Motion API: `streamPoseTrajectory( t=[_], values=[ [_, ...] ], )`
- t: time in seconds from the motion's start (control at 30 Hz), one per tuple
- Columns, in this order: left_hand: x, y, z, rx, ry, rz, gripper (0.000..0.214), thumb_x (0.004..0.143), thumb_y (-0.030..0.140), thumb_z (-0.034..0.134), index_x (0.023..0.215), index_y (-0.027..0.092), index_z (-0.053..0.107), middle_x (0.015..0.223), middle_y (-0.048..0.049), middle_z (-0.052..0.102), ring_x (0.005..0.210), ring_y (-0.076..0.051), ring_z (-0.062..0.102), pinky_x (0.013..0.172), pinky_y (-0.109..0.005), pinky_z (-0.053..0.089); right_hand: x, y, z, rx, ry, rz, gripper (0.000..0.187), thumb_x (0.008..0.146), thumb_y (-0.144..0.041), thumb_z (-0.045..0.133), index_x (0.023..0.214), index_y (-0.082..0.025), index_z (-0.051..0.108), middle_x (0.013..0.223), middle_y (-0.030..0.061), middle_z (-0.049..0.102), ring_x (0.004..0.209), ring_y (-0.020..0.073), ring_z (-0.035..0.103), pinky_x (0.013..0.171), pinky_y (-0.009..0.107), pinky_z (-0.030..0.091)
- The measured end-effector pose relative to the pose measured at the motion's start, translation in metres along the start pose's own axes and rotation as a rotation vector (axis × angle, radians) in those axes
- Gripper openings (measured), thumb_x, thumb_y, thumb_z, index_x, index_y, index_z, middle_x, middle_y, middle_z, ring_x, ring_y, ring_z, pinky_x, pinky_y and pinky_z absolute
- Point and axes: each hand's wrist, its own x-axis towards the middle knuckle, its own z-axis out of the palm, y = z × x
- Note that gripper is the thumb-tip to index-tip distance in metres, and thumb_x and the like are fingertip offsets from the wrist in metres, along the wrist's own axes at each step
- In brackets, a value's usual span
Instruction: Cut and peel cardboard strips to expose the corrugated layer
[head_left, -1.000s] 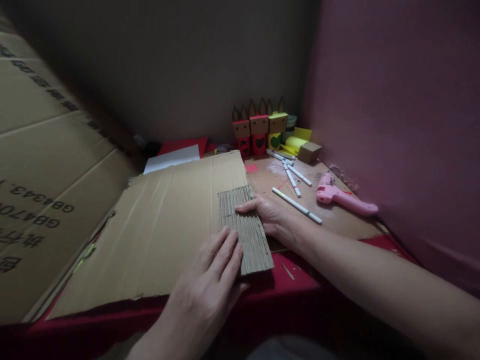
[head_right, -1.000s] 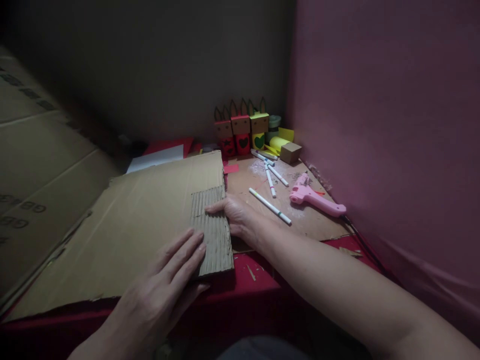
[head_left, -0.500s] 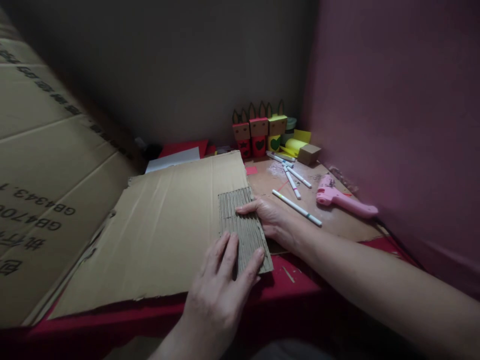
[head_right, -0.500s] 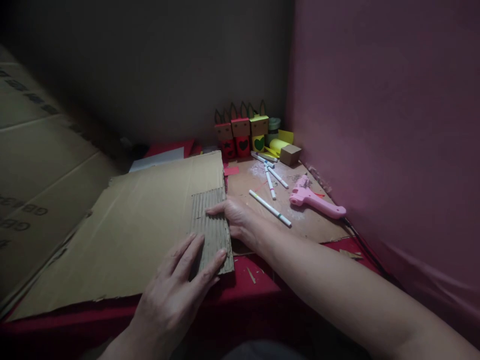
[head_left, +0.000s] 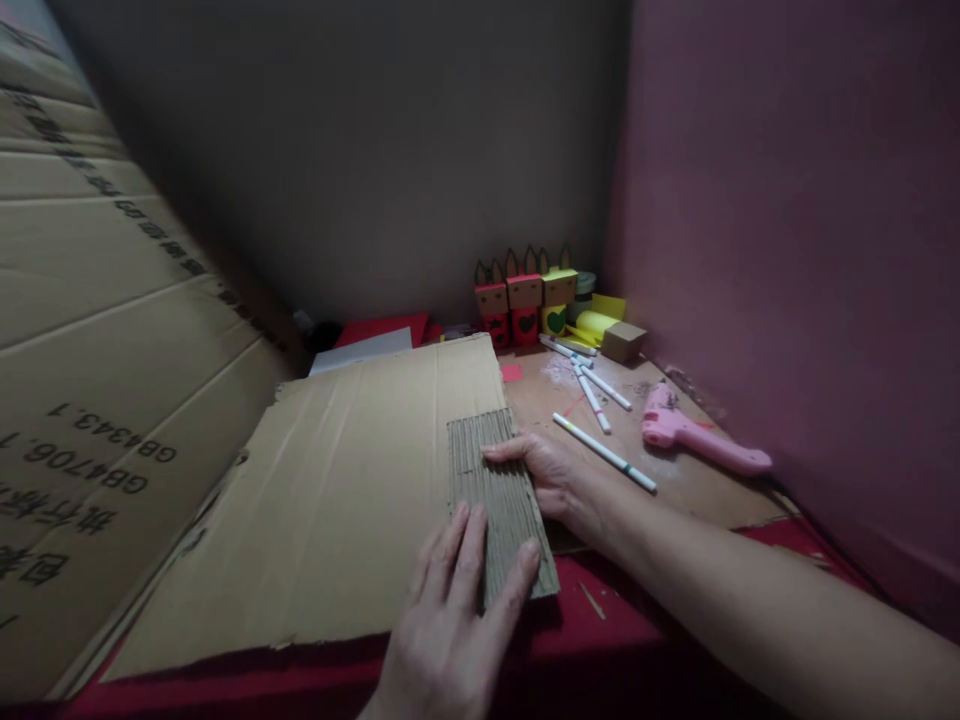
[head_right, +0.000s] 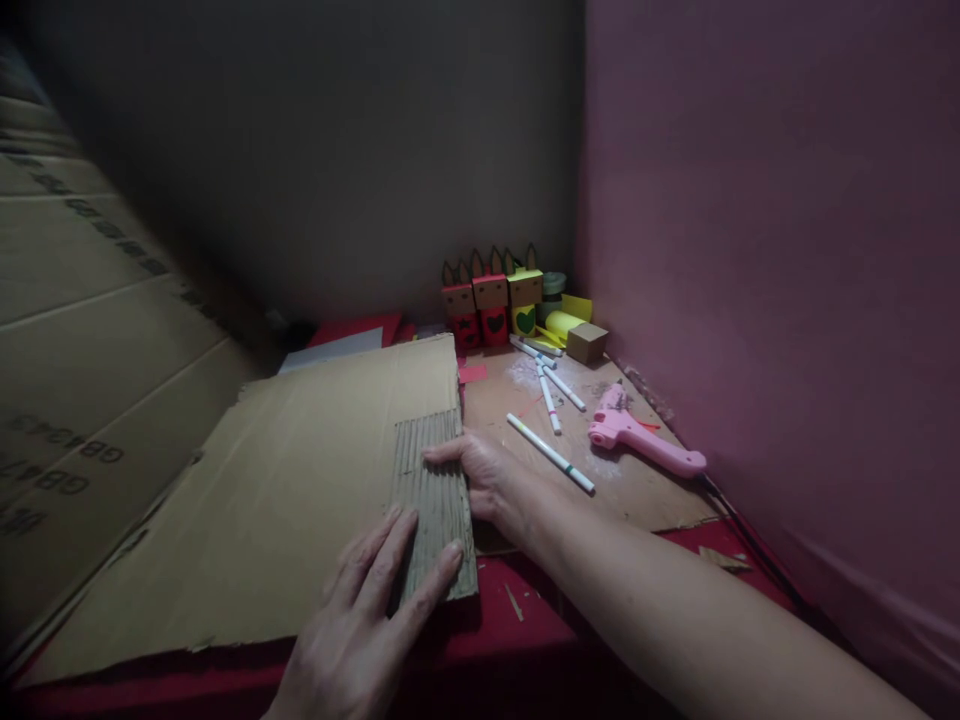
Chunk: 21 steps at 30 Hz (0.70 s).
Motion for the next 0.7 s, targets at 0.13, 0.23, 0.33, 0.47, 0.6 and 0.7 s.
streamPoseTrajectory(
  t=[0.13,0.23,0.33,0.47,0.6,0.7],
  values=[
    [-0.0026,0.0017,0.0021,0.018,0.011,-0.025,0.040,0.088,0.017,0.037,0.125,0.027,0.052,0.128,-0.0204,0.048,0.123,-0.037,0.039,0.091,-0.052,0.040,-0.0018,-0.0010,-0.0004,0.010,-0.011,0.001,0.023,0.071,-0.010,0.053,0.091,-0.005,0.062,0.061,0.0071,0.064,0.062,0.0192,0.061,0.079,0.038,0.045],
    [-0.0039,0.0021,0.0016,0.029,0.014,-0.015,0.040,0.089,0.018,0.036,0.124,0.026,0.053,0.127,-0.0215,0.048,0.123,-0.037,0.039,0.090,-0.051,0.041,-0.0029,-0.0014,0.0022,-0.002,-0.001,-0.012,0.022,0.075,-0.010,0.050,0.093,-0.005,0.062,0.059,0.0065,0.064,0.058,0.0184,0.060,0.078,0.037,0.045],
    [-0.0033,0.0025,-0.0002,0.021,0.019,-0.004,0.041,0.089,0.019,0.034,0.125,0.024,0.053,0.127,-0.0230,0.047,0.123,-0.039,0.038,0.089,-0.053,0.041,-0.0041,-0.0015,0.0061,-0.019,0.031,0.002,0.023,0.080,-0.010,0.045,0.095,-0.005,0.062,0.059,0.0064,0.064,0.055,0.0175,0.060,0.078,0.037,0.045],
    [-0.0006,0.0038,-0.0020,0.006,0.035,-0.011,0.041,0.088,0.017,0.035,0.124,0.024,0.054,0.127,-0.0222,0.047,0.123,-0.039,0.038,0.089,-0.054,0.041,-0.0050,-0.0022,0.0083,-0.018,0.061,0.032,0.023,0.081,-0.012,0.045,0.094,-0.005,0.062,0.060,0.0074,0.064,0.053,0.0174,0.059,0.077,0.037,0.046],
    [0.0027,0.0050,-0.0028,-0.012,0.047,-0.033,0.044,0.087,0.010,0.034,0.123,0.024,0.054,0.127,-0.0204,0.048,0.122,-0.038,0.040,0.089,-0.054,0.041,-0.0043,-0.0039,0.0064,-0.027,0.078,0.051,0.022,0.082,-0.014,0.045,0.093,-0.005,0.062,0.059,0.0068,0.063,0.053,0.0170,0.059,0.077,0.037,0.046],
    [0.0051,0.0049,-0.0048,-0.023,0.064,-0.015,0.045,0.085,0.005,0.035,0.122,0.022,0.056,0.125,-0.0220,0.050,0.120,-0.038,0.042,0.087,-0.054,0.042,-0.0039,-0.0049,0.0047,-0.053,0.060,0.063,0.024,0.084,-0.015,0.043,0.096,-0.004,0.062,0.061,0.0075,0.064,0.055,0.0176,0.060,0.078,0.038,0.046]
  ],
)
